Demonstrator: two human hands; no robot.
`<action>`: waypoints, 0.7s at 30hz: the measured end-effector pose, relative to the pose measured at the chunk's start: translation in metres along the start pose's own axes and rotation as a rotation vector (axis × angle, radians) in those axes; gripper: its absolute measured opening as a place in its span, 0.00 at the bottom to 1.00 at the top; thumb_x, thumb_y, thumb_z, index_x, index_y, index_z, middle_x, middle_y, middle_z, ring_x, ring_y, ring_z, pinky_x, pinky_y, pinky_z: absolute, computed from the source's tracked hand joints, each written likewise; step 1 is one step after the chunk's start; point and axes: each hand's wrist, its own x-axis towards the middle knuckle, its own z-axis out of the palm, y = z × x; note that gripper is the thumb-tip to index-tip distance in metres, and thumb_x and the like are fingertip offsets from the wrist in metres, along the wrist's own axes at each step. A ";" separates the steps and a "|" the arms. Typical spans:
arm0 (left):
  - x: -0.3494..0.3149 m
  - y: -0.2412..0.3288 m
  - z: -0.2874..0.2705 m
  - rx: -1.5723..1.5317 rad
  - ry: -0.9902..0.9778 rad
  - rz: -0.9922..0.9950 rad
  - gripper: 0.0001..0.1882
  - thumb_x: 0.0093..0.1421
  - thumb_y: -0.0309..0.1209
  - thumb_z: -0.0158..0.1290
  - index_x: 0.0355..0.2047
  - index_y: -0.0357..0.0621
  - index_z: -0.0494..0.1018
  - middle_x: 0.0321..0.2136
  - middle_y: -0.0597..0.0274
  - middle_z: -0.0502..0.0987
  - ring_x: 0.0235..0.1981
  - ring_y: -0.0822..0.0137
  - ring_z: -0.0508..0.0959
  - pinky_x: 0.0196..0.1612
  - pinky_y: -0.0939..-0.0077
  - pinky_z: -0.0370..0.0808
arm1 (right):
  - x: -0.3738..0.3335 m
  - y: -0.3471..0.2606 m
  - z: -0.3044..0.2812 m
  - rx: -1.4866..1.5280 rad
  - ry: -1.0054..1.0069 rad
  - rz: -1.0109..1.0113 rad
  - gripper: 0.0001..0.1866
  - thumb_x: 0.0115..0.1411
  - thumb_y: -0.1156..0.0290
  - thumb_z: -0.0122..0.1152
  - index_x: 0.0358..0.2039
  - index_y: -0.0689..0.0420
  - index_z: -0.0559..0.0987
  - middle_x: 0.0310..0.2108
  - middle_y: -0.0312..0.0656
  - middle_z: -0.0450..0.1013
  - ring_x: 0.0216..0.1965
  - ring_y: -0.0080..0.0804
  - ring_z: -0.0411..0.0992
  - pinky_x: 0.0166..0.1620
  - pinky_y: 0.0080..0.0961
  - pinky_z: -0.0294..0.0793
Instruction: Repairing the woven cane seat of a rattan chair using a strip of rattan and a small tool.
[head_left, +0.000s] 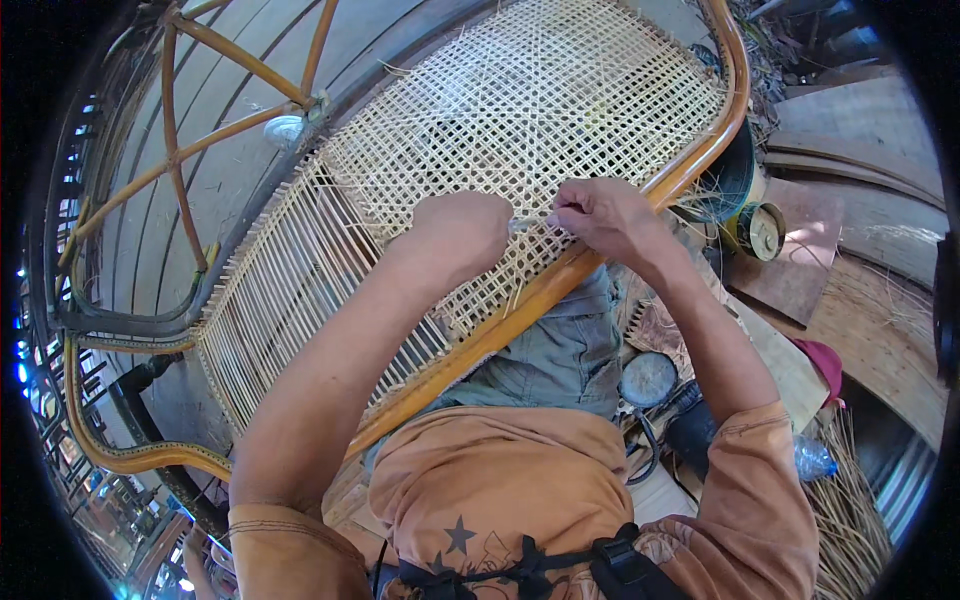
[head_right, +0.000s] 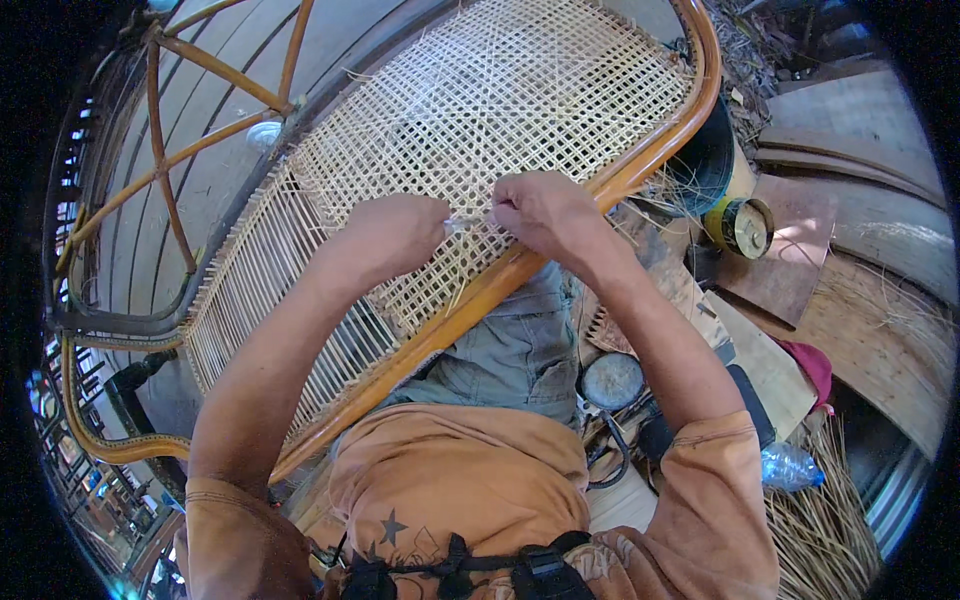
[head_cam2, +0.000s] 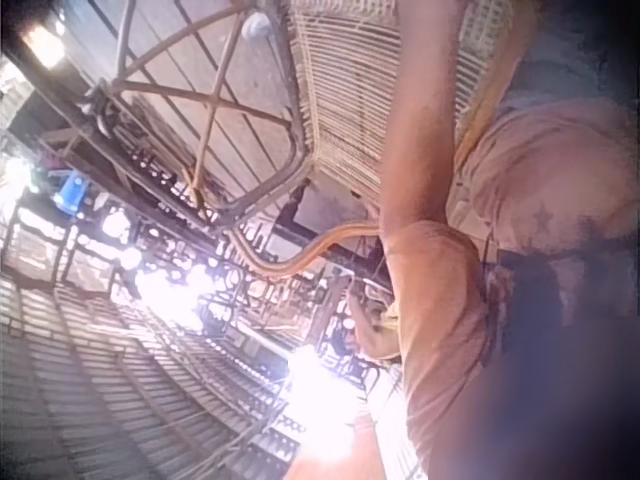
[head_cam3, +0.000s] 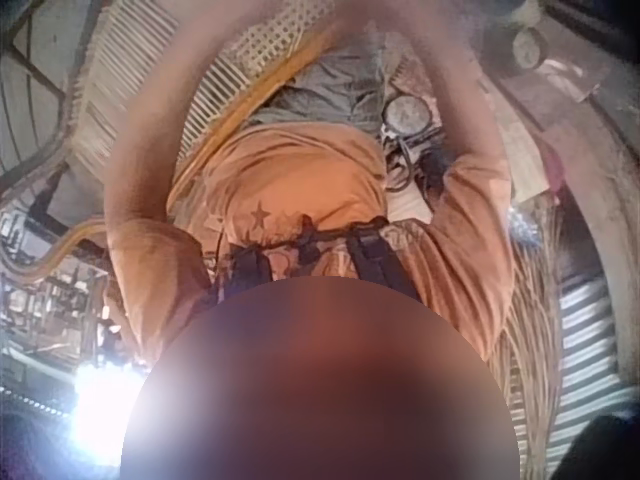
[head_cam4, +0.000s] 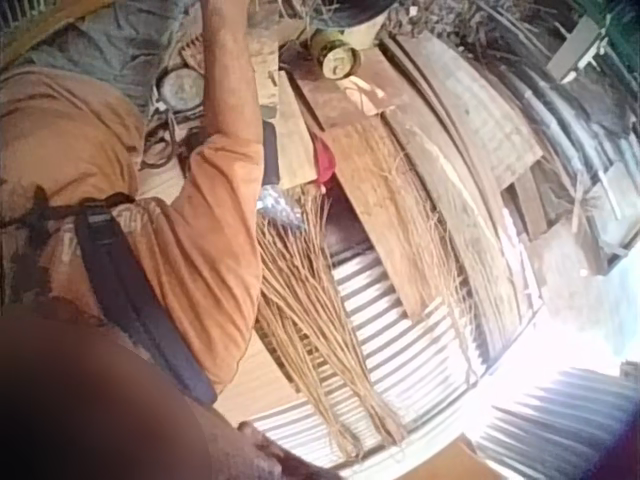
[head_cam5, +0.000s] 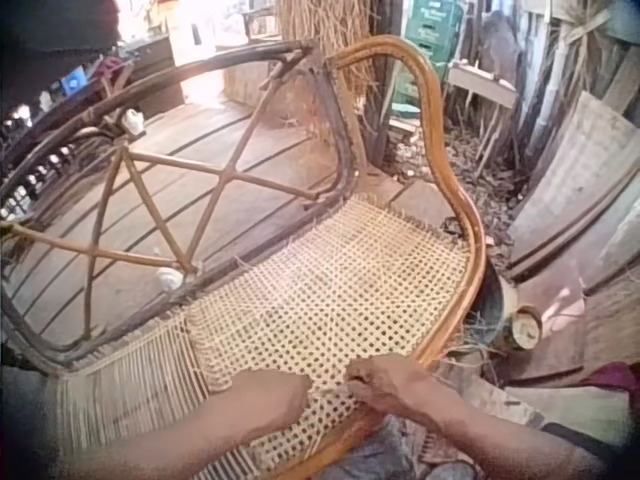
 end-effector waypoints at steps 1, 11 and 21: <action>0.003 0.002 0.001 -0.003 -0.003 0.002 0.14 0.59 0.38 0.45 0.31 0.42 0.74 0.26 0.51 0.77 0.31 0.50 0.77 0.35 0.56 0.73 | 0.000 0.002 -0.001 0.045 -0.023 -0.008 0.08 0.53 0.69 0.56 0.28 0.61 0.75 0.20 0.44 0.69 0.22 0.33 0.68 0.28 0.29 0.67; 0.024 0.028 -0.008 0.040 -0.127 0.065 0.12 0.52 0.31 0.46 0.29 0.37 0.77 0.30 0.46 0.78 0.32 0.51 0.79 0.35 0.58 0.75 | 0.014 0.008 -0.016 -0.195 -0.067 0.006 0.07 0.45 0.74 0.52 0.23 0.64 0.73 0.25 0.52 0.69 0.29 0.46 0.71 0.33 0.35 0.70; 0.001 0.038 0.026 -0.126 0.115 0.000 0.10 0.55 0.27 0.43 0.30 0.35 0.73 0.27 0.44 0.77 0.31 0.48 0.79 0.35 0.57 0.75 | 0.015 0.002 -0.024 -0.205 -0.124 0.002 0.07 0.43 0.74 0.52 0.22 0.65 0.73 0.24 0.53 0.70 0.29 0.48 0.71 0.33 0.36 0.70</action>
